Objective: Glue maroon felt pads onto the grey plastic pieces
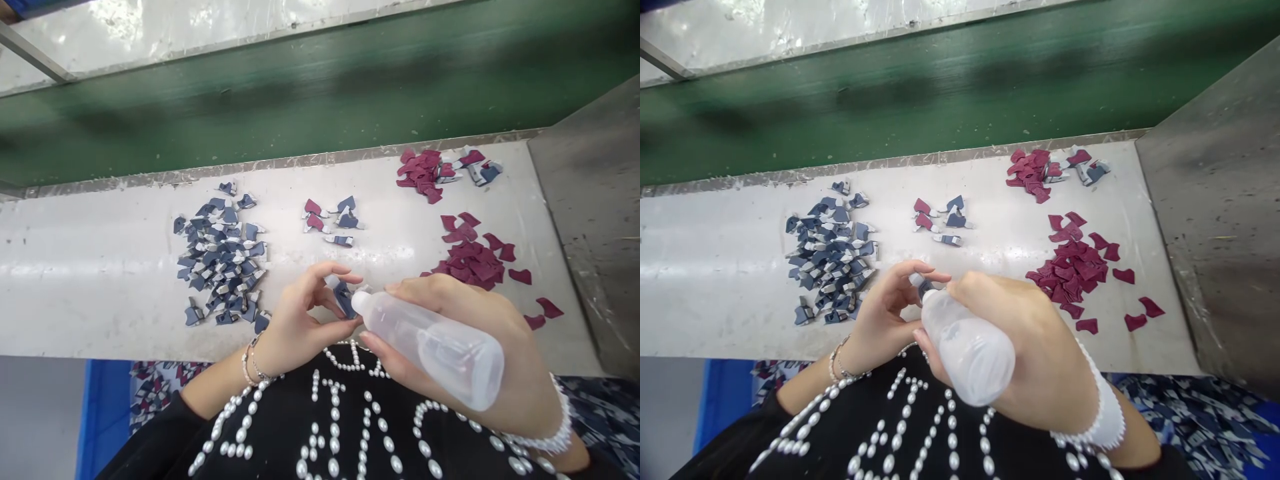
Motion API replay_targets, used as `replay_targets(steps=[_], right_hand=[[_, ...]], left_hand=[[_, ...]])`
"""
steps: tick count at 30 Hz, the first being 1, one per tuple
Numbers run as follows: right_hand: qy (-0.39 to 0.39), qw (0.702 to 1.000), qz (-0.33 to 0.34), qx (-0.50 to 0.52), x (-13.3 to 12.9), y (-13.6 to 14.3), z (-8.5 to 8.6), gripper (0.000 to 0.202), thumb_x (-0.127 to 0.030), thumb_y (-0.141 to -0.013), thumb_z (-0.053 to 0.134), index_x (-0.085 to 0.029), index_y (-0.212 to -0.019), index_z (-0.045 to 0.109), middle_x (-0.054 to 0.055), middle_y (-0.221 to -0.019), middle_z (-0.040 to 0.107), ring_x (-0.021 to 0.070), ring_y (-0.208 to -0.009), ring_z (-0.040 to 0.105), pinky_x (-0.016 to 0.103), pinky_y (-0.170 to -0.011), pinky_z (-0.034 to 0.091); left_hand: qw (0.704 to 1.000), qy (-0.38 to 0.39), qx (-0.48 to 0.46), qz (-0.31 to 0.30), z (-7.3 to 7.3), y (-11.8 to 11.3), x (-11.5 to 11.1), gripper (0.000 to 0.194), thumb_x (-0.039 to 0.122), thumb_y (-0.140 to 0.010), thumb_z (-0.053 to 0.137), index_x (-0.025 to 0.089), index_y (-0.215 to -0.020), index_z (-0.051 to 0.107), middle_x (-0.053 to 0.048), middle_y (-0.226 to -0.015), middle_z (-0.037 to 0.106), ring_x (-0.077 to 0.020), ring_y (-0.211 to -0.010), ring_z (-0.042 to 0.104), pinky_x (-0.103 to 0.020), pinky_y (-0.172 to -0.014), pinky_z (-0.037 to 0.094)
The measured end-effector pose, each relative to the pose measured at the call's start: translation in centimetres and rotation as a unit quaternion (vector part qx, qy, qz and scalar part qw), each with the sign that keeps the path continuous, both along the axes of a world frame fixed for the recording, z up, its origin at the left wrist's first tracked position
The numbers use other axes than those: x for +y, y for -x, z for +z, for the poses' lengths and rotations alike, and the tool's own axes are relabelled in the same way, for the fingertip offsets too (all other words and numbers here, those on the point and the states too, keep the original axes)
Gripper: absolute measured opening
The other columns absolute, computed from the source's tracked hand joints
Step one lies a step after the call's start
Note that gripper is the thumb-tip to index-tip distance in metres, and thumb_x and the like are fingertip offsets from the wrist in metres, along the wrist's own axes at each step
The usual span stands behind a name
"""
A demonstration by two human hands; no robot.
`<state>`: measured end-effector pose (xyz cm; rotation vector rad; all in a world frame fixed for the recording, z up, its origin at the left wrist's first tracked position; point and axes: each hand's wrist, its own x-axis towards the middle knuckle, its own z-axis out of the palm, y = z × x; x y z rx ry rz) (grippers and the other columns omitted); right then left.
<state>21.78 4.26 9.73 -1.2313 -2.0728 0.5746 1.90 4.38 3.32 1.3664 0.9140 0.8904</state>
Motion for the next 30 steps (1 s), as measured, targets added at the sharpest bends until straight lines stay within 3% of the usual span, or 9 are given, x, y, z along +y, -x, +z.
replay_targets(steps=[7,17,30], right_hand=[[0.033,0.999,0.023,0.021,0.21,-0.08,0.03,0.026,-0.035,-0.087,0.07,-0.028,-0.101,0.049,-0.006,-0.077,0.063,0.0135,-0.059,0.062,0.024,-0.059,0.056],[0.021,0.999,0.036,0.01,0.12,-0.27,-0.3,0.028,-0.033,-0.087,0.071,-0.026,-0.085,0.045,-0.006,-0.071,0.06,0.0125,-0.058,0.06,0.024,-0.055,0.051],[0.024,0.999,0.022,0.017,0.07,-0.15,-0.08,0.03,-0.035,-0.087,0.071,-0.027,-0.083,0.043,-0.006,-0.07,0.06,0.0135,-0.058,0.061,0.026,-0.052,0.05]], left_hand=[[1.0,0.002,0.0,-0.002,0.11,-0.05,0.07,0.058,0.015,-0.08,0.08,0.03,-0.128,0.051,-0.004,-0.122,0.069,-0.0063,-0.068,0.066,-0.018,-0.068,0.059],[1.0,0.002,0.01,0.009,0.22,-0.1,0.11,0.056,0.015,-0.08,0.08,0.028,-0.127,0.051,-0.006,-0.12,0.069,-0.008,-0.067,0.065,-0.021,-0.067,0.059],[1.0,0.0,0.014,0.024,0.24,-0.23,0.15,0.055,0.013,-0.079,0.079,0.028,-0.125,0.052,-0.006,-0.119,0.07,-0.0075,-0.065,0.061,-0.023,-0.069,0.061]])
